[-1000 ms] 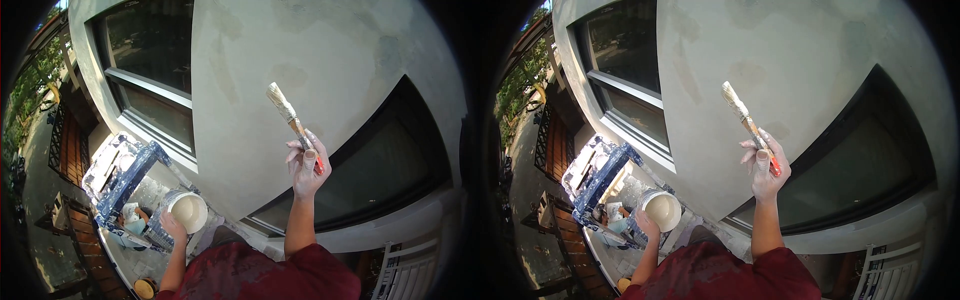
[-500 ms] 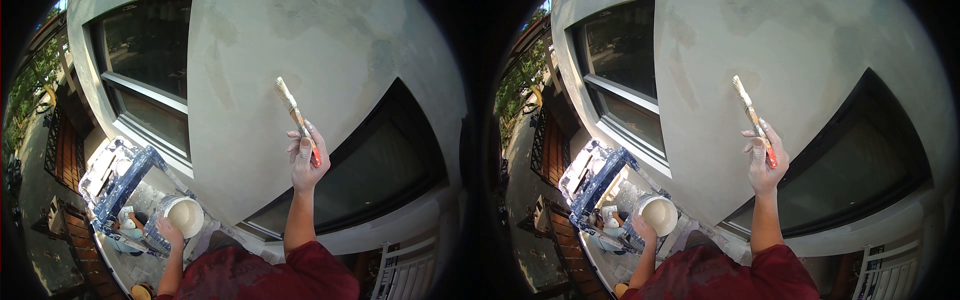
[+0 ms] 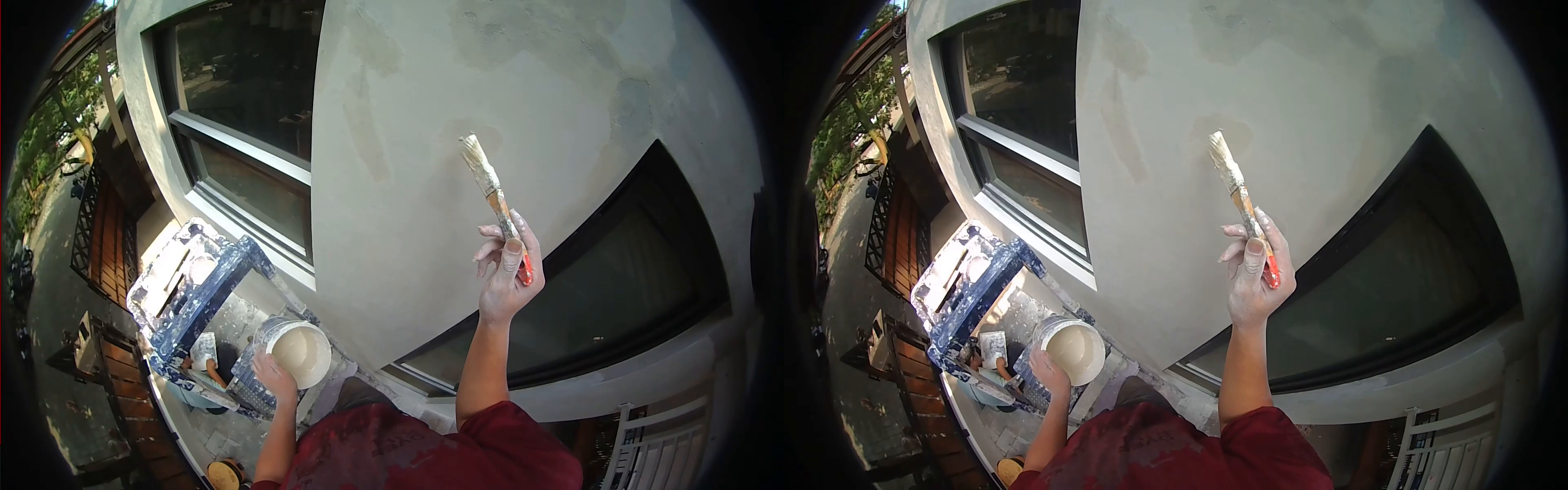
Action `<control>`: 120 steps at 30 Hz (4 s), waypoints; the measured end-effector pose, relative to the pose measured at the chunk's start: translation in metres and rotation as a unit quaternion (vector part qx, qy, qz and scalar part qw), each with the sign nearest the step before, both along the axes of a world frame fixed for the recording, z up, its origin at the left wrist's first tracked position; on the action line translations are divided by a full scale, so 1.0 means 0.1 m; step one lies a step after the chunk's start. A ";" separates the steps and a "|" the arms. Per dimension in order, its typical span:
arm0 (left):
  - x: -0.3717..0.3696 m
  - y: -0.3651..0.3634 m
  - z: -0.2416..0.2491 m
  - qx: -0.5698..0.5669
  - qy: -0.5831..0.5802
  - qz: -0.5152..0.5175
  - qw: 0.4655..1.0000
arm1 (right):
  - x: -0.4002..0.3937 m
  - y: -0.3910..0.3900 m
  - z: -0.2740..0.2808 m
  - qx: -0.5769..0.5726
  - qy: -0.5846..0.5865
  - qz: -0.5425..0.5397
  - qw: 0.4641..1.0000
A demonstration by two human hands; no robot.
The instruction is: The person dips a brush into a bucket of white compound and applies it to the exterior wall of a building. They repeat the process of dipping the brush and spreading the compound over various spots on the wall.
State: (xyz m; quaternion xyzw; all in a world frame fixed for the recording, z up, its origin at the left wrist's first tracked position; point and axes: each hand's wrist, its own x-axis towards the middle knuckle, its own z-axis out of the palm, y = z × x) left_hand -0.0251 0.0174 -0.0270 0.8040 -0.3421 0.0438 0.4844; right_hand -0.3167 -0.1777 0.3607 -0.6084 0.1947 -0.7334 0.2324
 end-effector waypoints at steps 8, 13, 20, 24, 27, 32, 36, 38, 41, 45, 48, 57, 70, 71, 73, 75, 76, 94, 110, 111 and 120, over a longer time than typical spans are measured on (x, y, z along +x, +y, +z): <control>0.01 -0.01 0.03 -0.003 -0.009 -0.003 1.000 | 0.08 -0.14 0.00 0.043 0.017 -0.027 0.999; 0.00 -0.02 0.04 -0.010 -0.002 0.002 1.000 | 0.05 -0.12 -0.09 -0.003 -0.029 -0.008 1.000; 0.00 -0.01 0.04 -0.015 -0.007 -0.004 1.000 | 0.07 -0.15 -0.05 0.016 0.017 -0.002 1.000; 0.01 -0.02 0.03 -0.013 -0.009 0.000 1.000 | 0.00 -0.12 -0.06 -0.036 0.021 -0.037 0.998; 0.01 -0.01 0.00 -0.022 -0.012 -0.006 1.000 | -0.04 -0.10 -0.06 -0.125 0.092 -0.071 0.985; 0.02 -0.01 0.00 -0.019 -0.003 -0.008 1.000 | -0.07 -0.05 0.02 -0.200 0.260 -0.182 0.927; 0.02 -0.01 0.01 -0.020 -0.008 -0.009 1.000 | -0.12 -0.07 0.28 -0.302 0.333 -0.255 0.856; 0.03 -0.01 0.01 -0.020 -0.010 -0.010 1.000 | -0.17 -0.03 0.43 -0.302 0.361 -0.247 0.847; 0.05 -0.01 -0.01 -0.015 -0.004 -0.008 1.000 | -0.22 0.02 0.67 -0.320 0.438 -0.195 0.817; 0.05 -0.01 0.01 -0.016 -0.003 -0.007 1.000 | -0.26 -0.06 0.78 -0.359 0.470 -0.207 0.779; 0.05 -0.01 0.02 -0.010 0.001 -0.007 1.000 | -0.28 -0.16 0.74 -0.375 0.466 -0.242 0.764; 0.08 -0.02 0.00 -0.006 -0.017 -0.012 1.000 | -0.30 -0.32 0.48 -0.369 0.501 -0.230 0.748; 0.08 -0.02 -0.06 -0.012 -0.023 -0.011 1.000 | -0.34 -0.26 0.55 -0.374 0.477 -0.238 0.759; 0.08 -0.01 -0.07 -0.011 -0.028 -0.009 1.000 | -0.35 -0.28 0.56 -0.385 0.451 -0.264 0.761; 0.08 -0.01 -0.08 -0.009 -0.024 -0.008 1.000 | -0.37 -0.32 0.60 -0.394 0.421 -0.293 0.763; 0.07 0.00 -0.06 -0.008 -0.020 -0.006 1.000 | -0.36 -0.31 0.56 -0.370 0.443 -0.271 0.771; 0.07 0.00 -0.06 -0.009 -0.019 -0.008 1.000 | -0.33 -0.31 0.55 -0.347 0.464 -0.247 0.777; 0.03 -0.01 -0.02 -0.011 -0.015 0.001 1.000 | -0.11 -0.16 0.59 -0.365 0.450 -0.189 0.793; -0.03 0.02 0.02 -0.001 0.025 0.013 1.000 | 0.70 -0.71 1.15 -0.436 0.366 -0.182 0.801; -0.01 0.00 0.05 -0.005 0.022 0.015 1.000 | 0.77 -0.73 1.20 -0.437 0.355 -0.182 0.807; -0.05 0.02 0.14 0.003 0.026 0.025 0.999 | 1.23 -0.86 1.69 -0.434 0.347 -0.184 0.811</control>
